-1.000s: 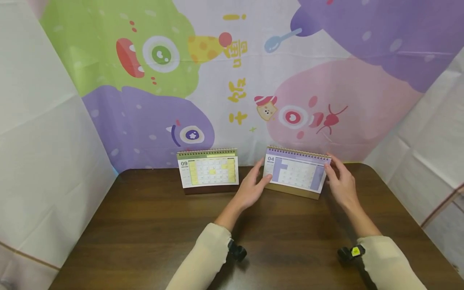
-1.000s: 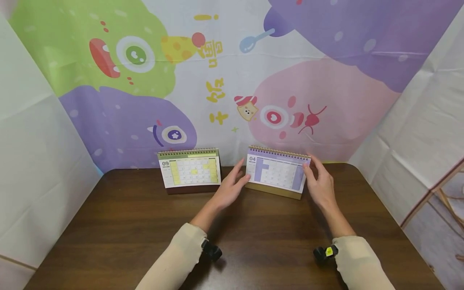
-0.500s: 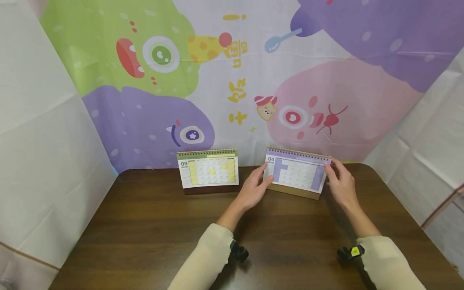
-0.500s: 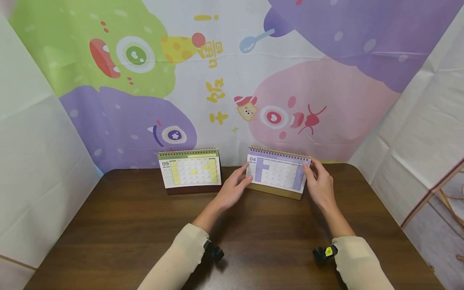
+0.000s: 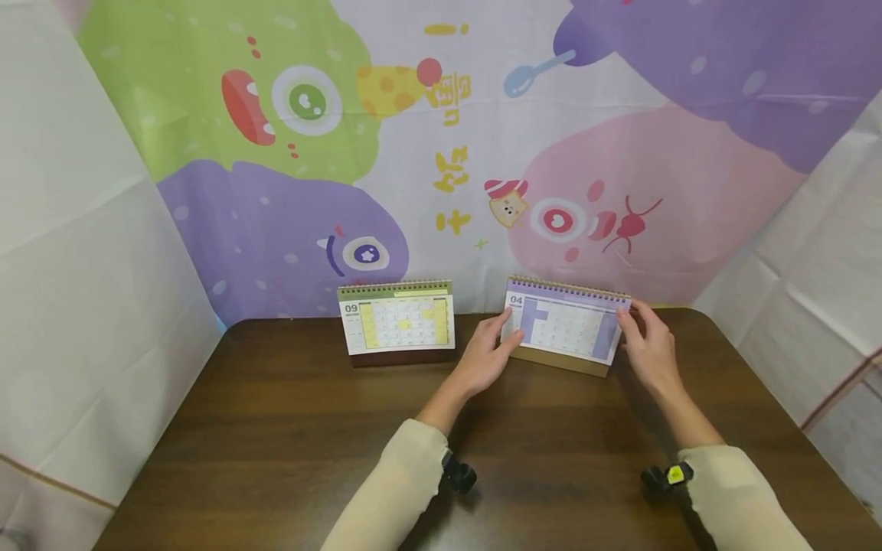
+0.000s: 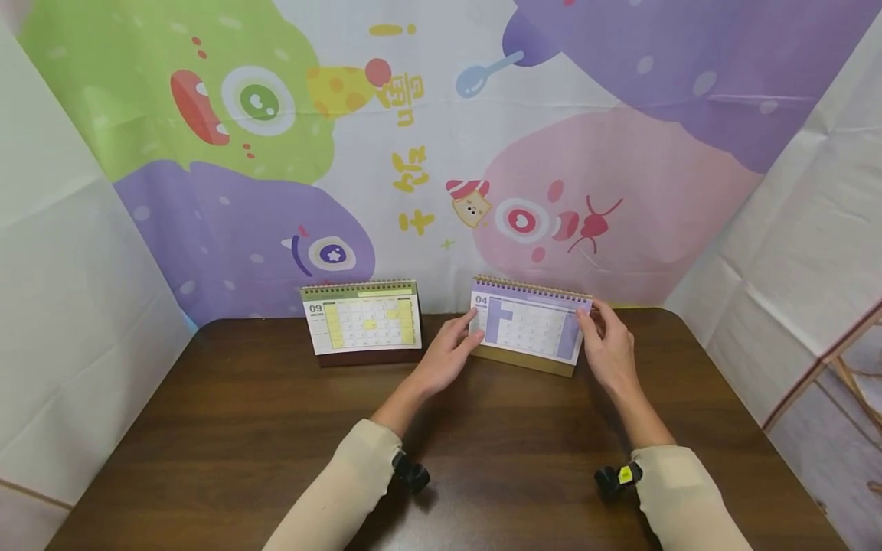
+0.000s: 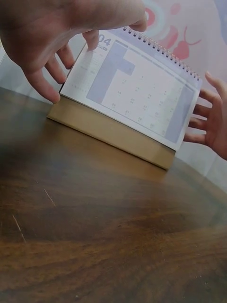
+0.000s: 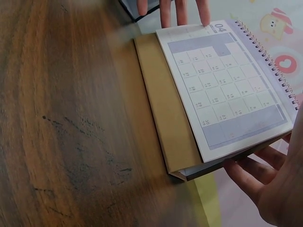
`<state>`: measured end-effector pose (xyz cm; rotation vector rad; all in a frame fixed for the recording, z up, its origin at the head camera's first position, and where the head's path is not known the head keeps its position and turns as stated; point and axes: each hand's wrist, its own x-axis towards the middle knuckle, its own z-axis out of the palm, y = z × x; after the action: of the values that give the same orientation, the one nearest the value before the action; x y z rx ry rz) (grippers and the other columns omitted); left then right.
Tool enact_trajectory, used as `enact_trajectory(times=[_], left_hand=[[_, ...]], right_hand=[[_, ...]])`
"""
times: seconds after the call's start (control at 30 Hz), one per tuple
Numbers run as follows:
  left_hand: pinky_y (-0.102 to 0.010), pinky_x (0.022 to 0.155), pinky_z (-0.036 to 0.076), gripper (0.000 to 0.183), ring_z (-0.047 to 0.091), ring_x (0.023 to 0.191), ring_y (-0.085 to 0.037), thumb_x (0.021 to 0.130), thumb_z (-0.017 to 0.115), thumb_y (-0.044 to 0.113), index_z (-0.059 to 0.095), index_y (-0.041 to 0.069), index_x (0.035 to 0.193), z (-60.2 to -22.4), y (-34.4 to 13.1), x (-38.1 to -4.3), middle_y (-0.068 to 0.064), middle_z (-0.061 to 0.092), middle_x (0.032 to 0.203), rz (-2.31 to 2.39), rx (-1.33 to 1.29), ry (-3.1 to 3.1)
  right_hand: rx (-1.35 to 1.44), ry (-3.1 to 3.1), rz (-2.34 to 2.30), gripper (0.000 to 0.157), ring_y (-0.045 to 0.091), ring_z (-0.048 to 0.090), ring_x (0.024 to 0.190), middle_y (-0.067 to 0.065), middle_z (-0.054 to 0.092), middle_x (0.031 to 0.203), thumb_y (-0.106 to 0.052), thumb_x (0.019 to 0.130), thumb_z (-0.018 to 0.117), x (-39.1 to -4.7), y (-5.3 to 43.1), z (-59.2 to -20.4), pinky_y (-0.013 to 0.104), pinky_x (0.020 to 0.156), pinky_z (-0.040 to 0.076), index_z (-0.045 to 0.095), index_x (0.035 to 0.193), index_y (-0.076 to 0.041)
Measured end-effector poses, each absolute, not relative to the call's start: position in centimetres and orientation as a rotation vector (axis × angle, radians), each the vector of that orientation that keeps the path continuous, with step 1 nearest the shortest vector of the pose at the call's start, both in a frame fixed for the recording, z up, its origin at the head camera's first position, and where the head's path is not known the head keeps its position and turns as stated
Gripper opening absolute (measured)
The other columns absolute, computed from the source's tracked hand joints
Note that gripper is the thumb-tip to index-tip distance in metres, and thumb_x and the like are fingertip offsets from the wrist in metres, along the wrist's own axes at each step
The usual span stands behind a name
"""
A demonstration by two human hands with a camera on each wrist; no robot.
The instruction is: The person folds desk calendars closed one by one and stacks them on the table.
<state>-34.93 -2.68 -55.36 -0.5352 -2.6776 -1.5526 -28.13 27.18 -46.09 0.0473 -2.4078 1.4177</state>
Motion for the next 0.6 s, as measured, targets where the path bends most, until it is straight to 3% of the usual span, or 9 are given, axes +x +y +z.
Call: enact_trajectory(times=[0.2,0.4,0.6], left_hand=[[-0.053,0.137,0.04,0.078,0.047,0.164,-0.03,0.11,0.05,0.075,0.035,0.038,0.177,-55.3,-2.7,-35.6,-0.011,0.043,0.179,-1.537,-0.522,-2.696],[-0.051,0.138,0.038,0.08,0.048,0.163,-0.03,0.11,0.05,0.075,0.034,0.036,0.178,-55.3,-2.6,-36.1,-0.012,0.043,0.178,-1.534,-0.513,-2.707],[-0.051,0.136,0.04,0.074,0.049,0.162,-0.033,0.114,0.054,0.061,0.038,0.026,0.178,-53.6,-2.3,-34.5,-0.016,0.045,0.176,-1.495,-0.501,-2.701]], right_hand=[[0.044,-2.408,1.412,0.053,-0.022,0.053,0.094,0.038,0.066,0.149,-0.032,0.12,0.048,-28.0,27.1,-45.9,0.007,0.073,0.057,0.055,0.16,0.001],[0.0,-2.37,1.404,0.052,-0.013,0.06,0.082,0.036,0.07,0.139,-0.033,0.12,0.046,-27.6,26.8,-45.5,0.005,0.071,0.053,0.062,0.153,0.004],[-0.011,-2.343,1.426,0.053,-0.022,0.058,0.085,0.036,0.07,0.14,-0.033,0.121,0.041,-27.3,27.0,-45.7,0.005,0.072,0.056,0.065,0.147,0.006]])
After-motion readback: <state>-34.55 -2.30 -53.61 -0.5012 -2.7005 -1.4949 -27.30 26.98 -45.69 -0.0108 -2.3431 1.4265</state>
